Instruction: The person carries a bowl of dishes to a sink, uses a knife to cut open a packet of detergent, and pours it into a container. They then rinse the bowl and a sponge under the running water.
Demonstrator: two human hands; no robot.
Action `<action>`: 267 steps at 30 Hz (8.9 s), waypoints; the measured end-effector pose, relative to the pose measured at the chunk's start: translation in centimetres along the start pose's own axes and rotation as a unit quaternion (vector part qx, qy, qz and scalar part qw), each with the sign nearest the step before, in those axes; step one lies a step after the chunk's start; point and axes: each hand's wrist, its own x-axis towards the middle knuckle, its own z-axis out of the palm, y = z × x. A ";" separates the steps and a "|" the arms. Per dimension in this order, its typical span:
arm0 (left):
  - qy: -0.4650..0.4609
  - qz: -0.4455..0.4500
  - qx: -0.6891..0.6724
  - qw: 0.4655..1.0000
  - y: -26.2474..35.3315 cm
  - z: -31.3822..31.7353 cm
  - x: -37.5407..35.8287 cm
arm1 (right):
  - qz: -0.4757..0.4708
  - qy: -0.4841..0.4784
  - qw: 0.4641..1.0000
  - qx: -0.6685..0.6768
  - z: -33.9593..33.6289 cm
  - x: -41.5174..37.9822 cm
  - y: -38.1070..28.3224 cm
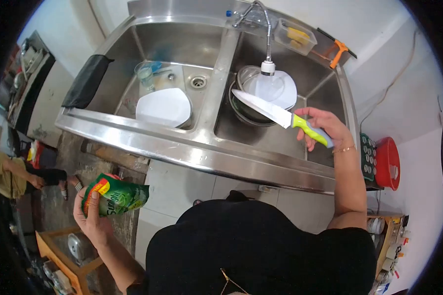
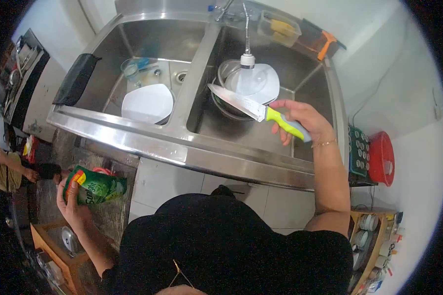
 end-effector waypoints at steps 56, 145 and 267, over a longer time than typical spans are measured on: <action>-0.358 -0.243 -0.277 0.858 -6.9 20.9 14.8 | -0.175 0.128 0.969 0.123 14.4 12.4 -4.2; -0.442 0.012 0.098 0.892 -2.9 29.4 10.4 | -0.185 0.033 0.927 -0.323 9.6 5.9 -8.3; -0.519 -0.090 -0.071 0.847 -4.8 27.4 14.8 | -0.008 -0.091 0.995 0.037 9.2 9.8 -9.7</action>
